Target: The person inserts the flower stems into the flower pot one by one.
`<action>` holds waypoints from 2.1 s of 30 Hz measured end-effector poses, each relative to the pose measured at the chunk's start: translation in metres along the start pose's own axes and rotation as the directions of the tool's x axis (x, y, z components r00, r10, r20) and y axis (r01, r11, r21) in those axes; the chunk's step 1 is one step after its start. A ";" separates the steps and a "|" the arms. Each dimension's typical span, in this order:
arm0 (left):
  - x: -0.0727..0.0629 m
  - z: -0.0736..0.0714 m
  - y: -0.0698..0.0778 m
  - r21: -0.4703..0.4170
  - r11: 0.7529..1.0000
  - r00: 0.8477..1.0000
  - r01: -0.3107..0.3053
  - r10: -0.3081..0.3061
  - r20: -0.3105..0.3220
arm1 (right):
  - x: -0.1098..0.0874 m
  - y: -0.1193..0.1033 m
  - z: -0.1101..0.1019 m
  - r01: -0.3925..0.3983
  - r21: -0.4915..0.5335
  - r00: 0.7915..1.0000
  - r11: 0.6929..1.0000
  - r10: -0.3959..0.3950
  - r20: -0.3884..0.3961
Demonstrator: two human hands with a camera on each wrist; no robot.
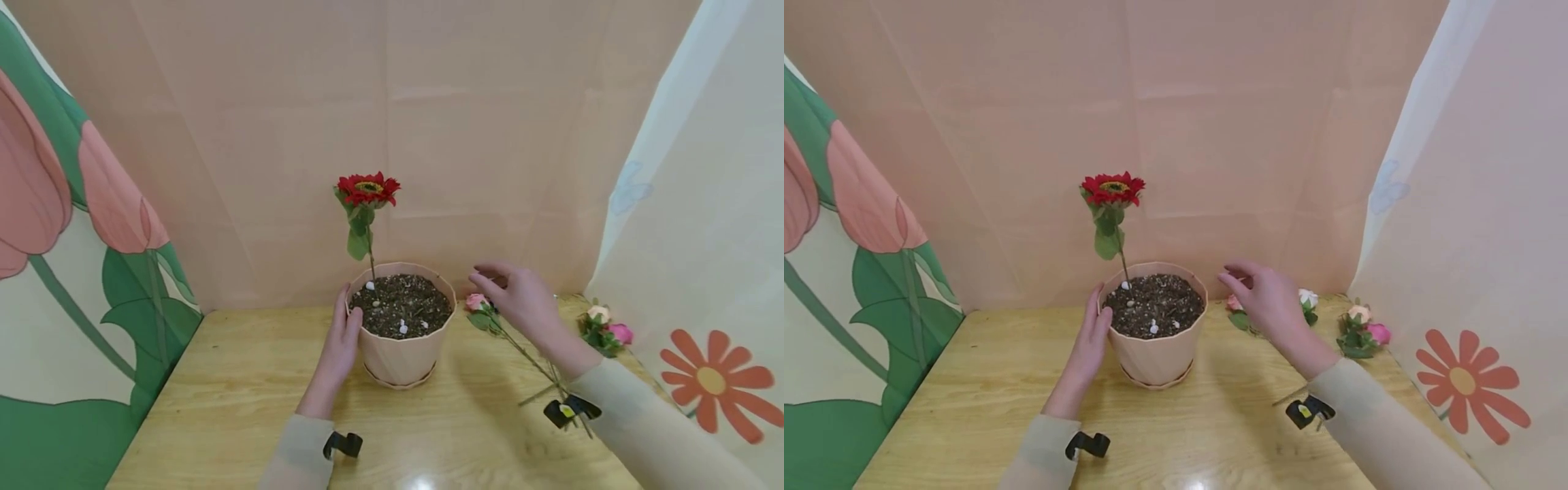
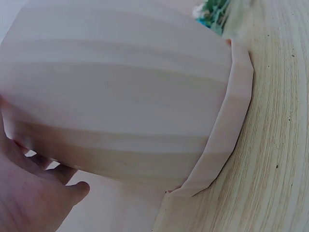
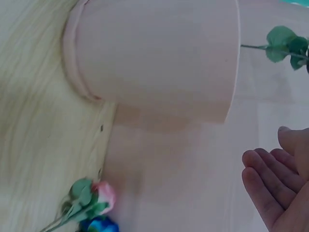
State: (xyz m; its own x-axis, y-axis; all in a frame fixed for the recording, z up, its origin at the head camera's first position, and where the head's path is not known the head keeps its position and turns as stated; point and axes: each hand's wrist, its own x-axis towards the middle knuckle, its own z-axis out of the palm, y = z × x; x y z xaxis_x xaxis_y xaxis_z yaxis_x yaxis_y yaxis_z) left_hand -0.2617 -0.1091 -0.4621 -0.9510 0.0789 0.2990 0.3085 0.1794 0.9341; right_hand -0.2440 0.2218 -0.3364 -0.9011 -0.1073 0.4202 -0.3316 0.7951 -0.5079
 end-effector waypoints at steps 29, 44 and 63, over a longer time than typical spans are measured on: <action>0.000 0.000 0.003 -0.017 1.000 1.000 0.013 -0.013 0.016 | -0.056 0.107 -0.023 -0.124 -0.128 0.992 0.984 0.127 0.015; 0.001 -0.001 0.002 -0.025 1.000 1.000 0.014 -0.014 0.022 | -0.077 0.139 -0.010 -0.213 -0.159 0.966 0.964 0.232 0.112; 0.002 -0.002 0.002 -0.047 0.999 0.999 0.008 -0.006 0.038 | -0.079 0.171 0.033 -0.173 -0.176 0.967 0.969 0.201 0.157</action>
State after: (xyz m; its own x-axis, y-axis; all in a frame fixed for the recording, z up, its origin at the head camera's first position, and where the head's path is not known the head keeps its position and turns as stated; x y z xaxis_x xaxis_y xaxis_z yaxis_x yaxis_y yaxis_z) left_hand -0.2633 -0.1101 -0.4594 -0.9514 0.1149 0.2859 0.3000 0.1337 0.9445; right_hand -0.2389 0.3467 -0.4817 -0.9818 -0.0375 0.1863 -0.1162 0.8941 -0.4325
